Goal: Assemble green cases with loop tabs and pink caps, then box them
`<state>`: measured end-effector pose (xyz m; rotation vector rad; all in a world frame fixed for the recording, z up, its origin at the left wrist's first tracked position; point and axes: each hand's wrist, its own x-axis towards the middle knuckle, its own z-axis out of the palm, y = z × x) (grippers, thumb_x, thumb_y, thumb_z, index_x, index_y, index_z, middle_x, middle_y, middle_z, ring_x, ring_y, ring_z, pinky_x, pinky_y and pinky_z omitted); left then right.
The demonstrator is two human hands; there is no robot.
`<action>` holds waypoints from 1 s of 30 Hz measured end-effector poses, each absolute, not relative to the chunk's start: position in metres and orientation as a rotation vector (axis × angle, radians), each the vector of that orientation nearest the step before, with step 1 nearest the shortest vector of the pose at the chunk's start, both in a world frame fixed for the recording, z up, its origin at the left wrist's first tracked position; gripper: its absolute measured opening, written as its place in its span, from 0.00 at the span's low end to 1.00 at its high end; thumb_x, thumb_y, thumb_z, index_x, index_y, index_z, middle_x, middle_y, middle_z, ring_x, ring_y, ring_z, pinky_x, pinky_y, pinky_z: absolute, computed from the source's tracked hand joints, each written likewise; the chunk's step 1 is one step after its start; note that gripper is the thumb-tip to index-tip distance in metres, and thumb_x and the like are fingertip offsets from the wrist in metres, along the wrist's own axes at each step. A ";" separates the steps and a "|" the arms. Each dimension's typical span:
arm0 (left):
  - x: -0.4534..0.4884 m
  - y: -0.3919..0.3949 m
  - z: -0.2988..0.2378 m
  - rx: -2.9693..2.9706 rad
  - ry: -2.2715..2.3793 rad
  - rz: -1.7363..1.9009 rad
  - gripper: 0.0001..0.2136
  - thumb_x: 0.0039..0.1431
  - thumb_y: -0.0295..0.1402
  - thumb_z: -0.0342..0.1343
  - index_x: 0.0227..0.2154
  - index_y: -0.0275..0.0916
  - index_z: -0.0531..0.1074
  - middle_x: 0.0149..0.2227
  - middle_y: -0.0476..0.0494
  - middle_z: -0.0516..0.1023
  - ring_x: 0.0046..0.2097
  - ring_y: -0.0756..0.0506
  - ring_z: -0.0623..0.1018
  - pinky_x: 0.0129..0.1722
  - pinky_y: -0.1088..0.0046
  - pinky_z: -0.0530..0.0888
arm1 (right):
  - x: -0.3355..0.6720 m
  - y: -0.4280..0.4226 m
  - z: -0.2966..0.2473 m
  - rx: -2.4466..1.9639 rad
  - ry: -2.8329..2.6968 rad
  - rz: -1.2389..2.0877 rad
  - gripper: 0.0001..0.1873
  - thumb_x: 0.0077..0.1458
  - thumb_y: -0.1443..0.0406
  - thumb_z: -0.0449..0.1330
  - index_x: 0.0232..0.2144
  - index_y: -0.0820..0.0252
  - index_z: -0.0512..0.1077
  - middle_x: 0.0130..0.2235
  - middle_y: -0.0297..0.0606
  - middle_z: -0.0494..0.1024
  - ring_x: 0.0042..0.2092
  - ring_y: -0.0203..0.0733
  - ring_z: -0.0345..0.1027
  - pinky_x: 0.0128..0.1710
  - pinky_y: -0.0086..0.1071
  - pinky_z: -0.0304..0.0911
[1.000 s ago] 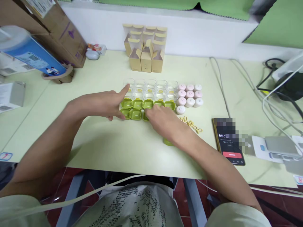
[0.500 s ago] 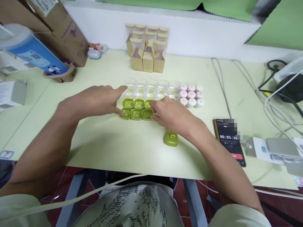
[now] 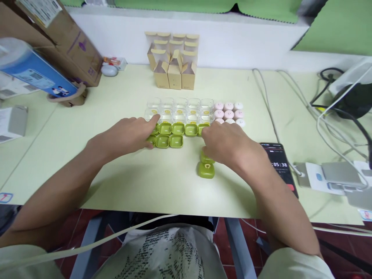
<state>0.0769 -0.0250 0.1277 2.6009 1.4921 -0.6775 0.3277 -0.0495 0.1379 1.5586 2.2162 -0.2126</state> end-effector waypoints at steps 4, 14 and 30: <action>0.070 -0.026 0.129 2.647 1.512 -0.569 0.25 0.68 0.37 0.62 0.65 0.37 0.67 0.43 0.32 0.85 0.49 0.29 0.87 0.42 0.61 0.79 | 0.325 -0.050 0.135 1.509 2.153 -0.273 0.08 0.62 0.73 0.61 0.36 0.61 0.81 0.35 0.46 0.80 0.33 0.49 0.75 0.29 0.40 0.59; 0.084 -0.024 0.119 2.436 0.998 0.440 0.43 0.61 0.43 0.74 0.74 0.50 0.60 0.69 0.36 0.76 0.63 0.33 0.82 0.60 0.55 0.80 | 0.341 -0.047 0.154 1.648 2.876 -0.952 0.04 0.63 0.68 0.67 0.34 0.56 0.82 0.29 0.34 0.83 0.28 0.38 0.75 0.30 0.34 0.66; 0.090 -0.011 0.106 1.876 0.878 1.105 0.30 0.51 0.44 0.82 0.53 0.41 0.79 0.56 0.39 0.85 0.54 0.36 0.87 0.54 0.55 0.88 | 0.312 -0.047 0.138 1.889 3.402 -1.447 0.07 0.65 0.62 0.75 0.34 0.54 0.82 0.31 0.33 0.84 0.29 0.38 0.77 0.31 0.34 0.76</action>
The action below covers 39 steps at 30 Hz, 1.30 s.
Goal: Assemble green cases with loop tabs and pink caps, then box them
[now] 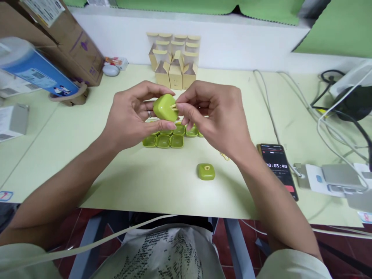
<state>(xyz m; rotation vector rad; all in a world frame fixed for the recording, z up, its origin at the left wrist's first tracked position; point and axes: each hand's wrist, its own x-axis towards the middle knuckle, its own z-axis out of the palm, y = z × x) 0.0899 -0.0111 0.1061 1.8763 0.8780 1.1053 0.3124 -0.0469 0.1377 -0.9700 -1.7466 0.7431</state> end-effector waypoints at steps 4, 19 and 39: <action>0.092 -0.010 0.102 1.877 0.849 1.114 0.28 0.52 0.45 0.81 0.53 0.41 0.81 0.53 0.42 0.86 0.53 0.36 0.87 0.54 0.54 0.88 | 0.309 -0.050 0.137 -0.980 -1.833 0.614 0.05 0.67 0.66 0.71 0.35 0.54 0.83 0.30 0.32 0.82 0.29 0.37 0.74 0.33 0.34 0.76; 0.089 -0.010 0.108 1.938 0.708 1.140 0.31 0.52 0.50 0.81 0.54 0.43 0.82 0.52 0.43 0.87 0.51 0.39 0.87 0.52 0.59 0.88 | 0.315 -0.040 0.136 -0.921 -1.702 0.956 0.23 0.51 0.47 0.82 0.33 0.53 0.79 0.32 0.34 0.82 0.33 0.41 0.75 0.32 0.37 0.74; 0.083 -0.002 0.110 1.906 0.591 1.156 0.28 0.49 0.48 0.83 0.52 0.52 0.84 0.54 0.51 0.88 0.57 0.38 0.85 0.65 0.52 0.82 | 0.299 -0.031 0.113 -0.887 -1.509 1.460 0.29 0.60 0.41 0.74 0.49 0.54 0.74 0.41 0.37 0.85 0.42 0.45 0.83 0.42 0.40 0.82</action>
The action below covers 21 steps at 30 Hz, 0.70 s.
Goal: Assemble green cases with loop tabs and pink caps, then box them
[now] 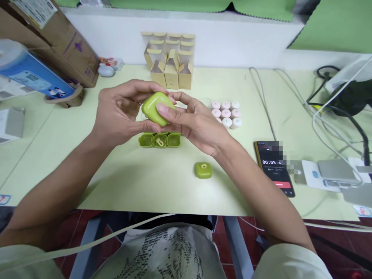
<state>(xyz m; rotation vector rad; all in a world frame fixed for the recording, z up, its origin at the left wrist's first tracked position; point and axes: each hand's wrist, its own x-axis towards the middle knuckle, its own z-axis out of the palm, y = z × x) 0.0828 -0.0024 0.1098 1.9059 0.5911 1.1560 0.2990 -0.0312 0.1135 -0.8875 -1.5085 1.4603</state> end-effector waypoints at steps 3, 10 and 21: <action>0.083 0.006 0.104 1.836 0.502 1.214 0.26 0.52 0.45 0.83 0.53 0.53 0.84 0.53 0.56 0.87 0.56 0.41 0.85 0.62 0.58 0.83 | 0.298 -0.031 0.116 -0.929 -1.531 1.463 0.31 0.67 0.35 0.63 0.47 0.55 0.76 0.40 0.41 0.86 0.43 0.45 0.84 0.41 0.38 0.81; 0.067 0.024 0.107 1.922 0.593 1.383 0.27 0.59 0.55 0.76 0.57 0.55 0.78 0.58 0.55 0.81 0.53 0.44 0.81 0.53 0.59 0.84 | 0.281 -0.041 0.098 -1.091 -2.110 0.751 0.16 0.76 0.60 0.59 0.36 0.60 0.79 0.37 0.42 0.86 0.38 0.42 0.75 0.41 0.37 0.68; 0.073 0.015 0.110 2.003 1.014 1.161 0.33 0.47 0.53 0.82 0.53 0.50 0.77 0.52 0.42 0.84 0.50 0.39 0.83 0.42 0.60 0.81 | 0.208 -0.092 0.041 -0.652 -2.964 -0.265 0.22 0.74 0.79 0.47 0.57 0.73 0.78 0.56 0.59 0.83 0.57 0.54 0.72 0.49 0.43 0.68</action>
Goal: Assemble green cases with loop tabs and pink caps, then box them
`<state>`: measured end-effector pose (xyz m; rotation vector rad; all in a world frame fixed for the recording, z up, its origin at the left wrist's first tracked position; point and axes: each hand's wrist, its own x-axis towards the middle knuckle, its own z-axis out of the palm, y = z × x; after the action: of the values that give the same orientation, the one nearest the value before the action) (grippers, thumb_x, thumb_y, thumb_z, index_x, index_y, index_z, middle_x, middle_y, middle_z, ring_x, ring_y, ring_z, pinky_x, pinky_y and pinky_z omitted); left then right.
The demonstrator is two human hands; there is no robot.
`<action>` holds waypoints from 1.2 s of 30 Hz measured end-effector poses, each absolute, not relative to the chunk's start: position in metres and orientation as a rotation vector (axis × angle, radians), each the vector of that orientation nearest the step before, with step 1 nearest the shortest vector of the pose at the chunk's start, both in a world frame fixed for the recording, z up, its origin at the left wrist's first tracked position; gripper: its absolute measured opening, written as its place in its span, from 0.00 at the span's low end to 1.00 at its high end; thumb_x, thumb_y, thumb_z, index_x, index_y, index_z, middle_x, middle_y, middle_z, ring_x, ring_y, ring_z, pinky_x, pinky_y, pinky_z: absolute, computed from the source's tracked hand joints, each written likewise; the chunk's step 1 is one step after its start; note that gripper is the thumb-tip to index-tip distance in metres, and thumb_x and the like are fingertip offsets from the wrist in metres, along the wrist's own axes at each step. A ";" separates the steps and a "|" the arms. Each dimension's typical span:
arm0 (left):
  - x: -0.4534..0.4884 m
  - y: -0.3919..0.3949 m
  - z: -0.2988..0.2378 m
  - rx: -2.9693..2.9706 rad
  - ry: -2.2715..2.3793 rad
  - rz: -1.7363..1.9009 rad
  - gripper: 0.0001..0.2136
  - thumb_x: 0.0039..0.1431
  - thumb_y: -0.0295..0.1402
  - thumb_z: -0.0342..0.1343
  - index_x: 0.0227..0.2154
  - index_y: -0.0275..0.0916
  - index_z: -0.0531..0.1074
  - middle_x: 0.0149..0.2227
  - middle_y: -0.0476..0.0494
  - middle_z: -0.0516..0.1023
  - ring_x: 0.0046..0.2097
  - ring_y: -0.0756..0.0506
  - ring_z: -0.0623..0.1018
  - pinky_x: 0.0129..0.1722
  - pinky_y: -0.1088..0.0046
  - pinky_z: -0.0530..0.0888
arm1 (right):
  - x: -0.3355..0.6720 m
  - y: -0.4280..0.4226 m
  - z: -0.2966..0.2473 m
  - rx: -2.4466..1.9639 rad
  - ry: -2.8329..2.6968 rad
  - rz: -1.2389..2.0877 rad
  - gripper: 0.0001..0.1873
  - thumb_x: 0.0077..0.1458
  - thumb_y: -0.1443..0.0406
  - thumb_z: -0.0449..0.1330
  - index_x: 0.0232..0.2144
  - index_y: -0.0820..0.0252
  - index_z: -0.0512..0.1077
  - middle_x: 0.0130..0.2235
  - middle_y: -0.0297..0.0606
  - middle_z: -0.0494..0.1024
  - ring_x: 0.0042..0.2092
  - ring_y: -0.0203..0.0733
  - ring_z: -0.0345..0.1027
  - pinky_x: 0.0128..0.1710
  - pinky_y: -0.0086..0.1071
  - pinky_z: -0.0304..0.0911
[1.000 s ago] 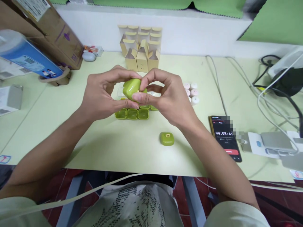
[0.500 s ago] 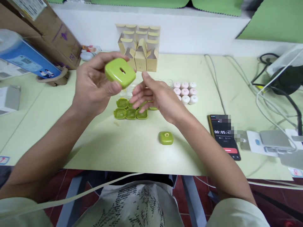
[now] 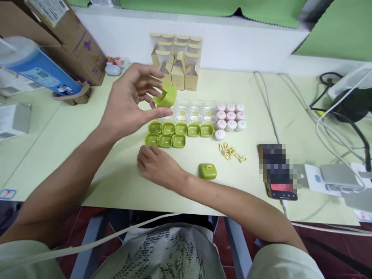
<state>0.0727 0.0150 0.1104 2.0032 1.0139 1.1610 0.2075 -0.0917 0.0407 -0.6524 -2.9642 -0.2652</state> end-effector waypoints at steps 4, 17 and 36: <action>0.076 0.008 0.110 2.065 1.032 1.109 0.24 0.51 0.45 0.79 0.48 0.45 0.80 0.52 0.40 0.86 0.50 0.39 0.84 0.44 0.61 0.82 | 0.208 -0.096 0.052 -0.780 -3.040 -0.117 0.20 0.72 0.80 0.48 0.47 0.69 0.80 0.47 0.53 0.83 0.49 0.53 0.78 0.42 0.42 0.68; 0.080 0.004 0.108 2.259 0.963 1.024 0.10 0.55 0.39 0.75 0.37 0.44 0.83 0.48 0.42 0.88 0.48 0.40 0.85 0.44 0.61 0.83 | 0.234 -0.094 0.084 -1.239 -3.125 0.107 0.19 0.68 0.82 0.53 0.48 0.67 0.81 0.51 0.55 0.84 0.48 0.51 0.83 0.41 0.38 0.70; 0.080 0.004 0.102 2.277 1.003 1.029 0.20 0.54 0.44 0.78 0.47 0.46 0.81 0.49 0.43 0.87 0.48 0.40 0.85 0.47 0.60 0.84 | 0.258 -0.083 0.112 -1.459 -3.092 0.098 0.18 0.62 0.83 0.58 0.40 0.63 0.83 0.42 0.51 0.87 0.41 0.49 0.83 0.36 0.36 0.63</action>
<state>0.0803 0.0043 0.1021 2.2769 1.0032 1.0294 0.2580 -0.0828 0.1119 -1.4591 -3.0924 0.0982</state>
